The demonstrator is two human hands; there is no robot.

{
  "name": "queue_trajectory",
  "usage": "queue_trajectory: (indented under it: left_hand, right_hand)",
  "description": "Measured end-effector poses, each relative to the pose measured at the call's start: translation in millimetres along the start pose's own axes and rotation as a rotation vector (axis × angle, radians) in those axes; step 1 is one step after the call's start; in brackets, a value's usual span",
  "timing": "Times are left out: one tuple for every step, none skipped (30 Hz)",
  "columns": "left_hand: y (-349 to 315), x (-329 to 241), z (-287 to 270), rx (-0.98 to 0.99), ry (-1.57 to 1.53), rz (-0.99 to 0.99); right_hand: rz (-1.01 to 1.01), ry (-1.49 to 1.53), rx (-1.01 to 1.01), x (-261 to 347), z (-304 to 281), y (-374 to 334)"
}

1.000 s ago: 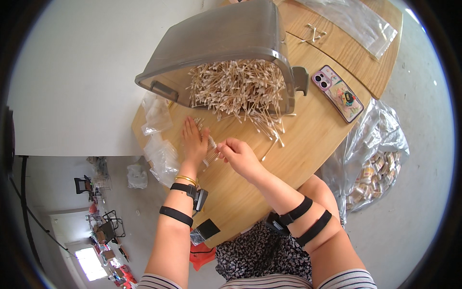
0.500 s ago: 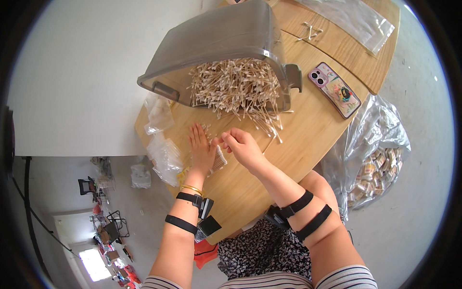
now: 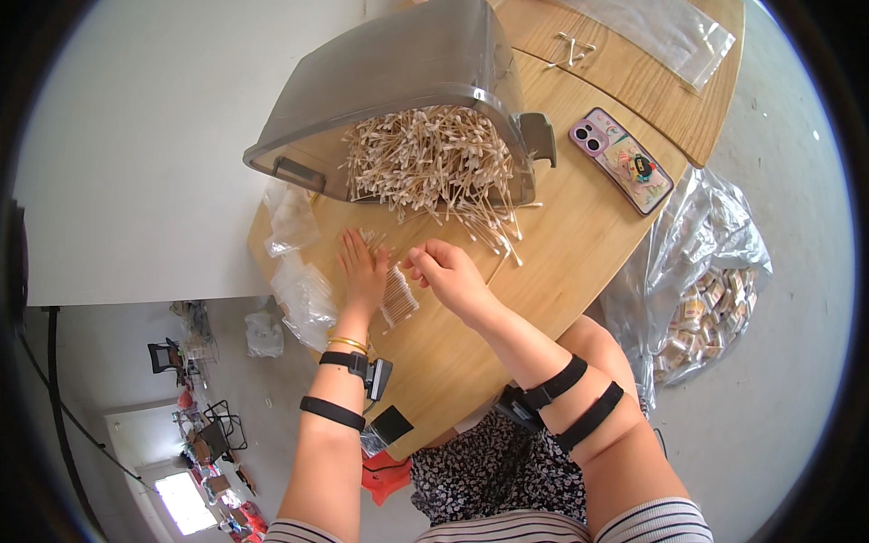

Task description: Counting cotton swabs and placing them into small plastic bags for packaging.

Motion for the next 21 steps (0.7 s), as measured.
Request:
queue_trajectory:
  left_hand:
    - [4, 0, 1, 0.003, 0.008, -0.024]
    - [7, -1, 1, 0.004, 0.007, -0.023]
    - [10, 2, 1, 0.001, 0.024, -0.012]
    - [13, 4, 0, -0.003, 0.041, -0.001]
    - [15, 7, -1, -0.004, 0.044, -0.001]
    - [17, 6, -1, -0.002, 0.048, 0.002]
    - [18, 5, -1, 0.0, 0.052, 0.005]
    - [20, 4, -2, 0.002, 0.051, 0.005]
    - [22, 3, -2, -0.005, 0.04, -0.003]
    - [22, 2, -2, -0.013, 0.029, -0.011]
    - [20, 0, 0, -0.01, 0.027, -0.011]
    - [19, 1, 0, -0.011, 0.038, -0.01]
    - [19, 3, 0, -0.013, 0.049, -0.009]
    - [19, 5, -1, -0.015, 0.051, -0.01]
    - [20, 6, -1, 0.018, 0.025, -0.037]
    - [20, 8, -2, 0.049, -0.001, -0.064]
    - [21, 12, -7, 0.046, 0.001, -0.067]
    - [23, 15, -14, 0.128, -0.136, -0.097]
    - [24, 15, -18, 0.21, -0.273, -0.129]
    - [21, 14, -20, 0.212, -0.273, -0.128]
    - [14, 10, -24, 0.152, -0.185, -0.05]
  right_hand:
    - [0.007, -0.018, 0.01, -2, -1, 1]
    - [0.013, -0.036, 0.019, -2, -1, 1]
    - [0.013, -0.035, 0.019, -3, 1, 1]
    - [-0.003, -0.038, 0.003, -3, 4, 1]
    - [-0.019, -0.04, -0.012, -3, 5, 2]
    - [-0.018, -0.041, -0.015, -4, 4, 2]
    - [-0.021, -0.041, -0.014, -5, 4, 2]
    - [-0.024, -0.041, -0.013, -6, 3, 2]
    - [-0.022, -0.043, -0.016, -7, 2, 2]
    - [-0.026, -0.051, -0.015, -6, 2, 2]
    - [-0.029, -0.06, -0.013, -7, 1, 1]
    - [-0.03, -0.057, -0.012, -6, 2, 1]
    - [-0.025, -0.043, -0.018, -6, 3, 2]
    - [-0.021, -0.028, -0.024, -6, 4, 2]
    - [-0.021, -0.026, -0.021, -6, 4, 2]
    - [-0.021, -0.021, -0.019, -6, 5, 2]
    - [-0.021, -0.016, -0.015, -6, 5, 2]
    - [-0.021, -0.017, -0.018, -6, 4, 2]
    - [-0.022, -0.031, -0.018, -6, 2, 2]
    - [-0.022, -0.045, -0.018, -6, 1, 2]
    - [-0.02, -0.047, -0.022, -5, 0, 2]
Point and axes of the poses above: each hand's wrist, its own y-axis towards the middle knuckle, its own z-axis out of the palm, x = y × z, the point moved 2 cm from there along y, towards the middle knuckle, and after that the axes turned 13 degrees about -z, right-handed, at the moved point
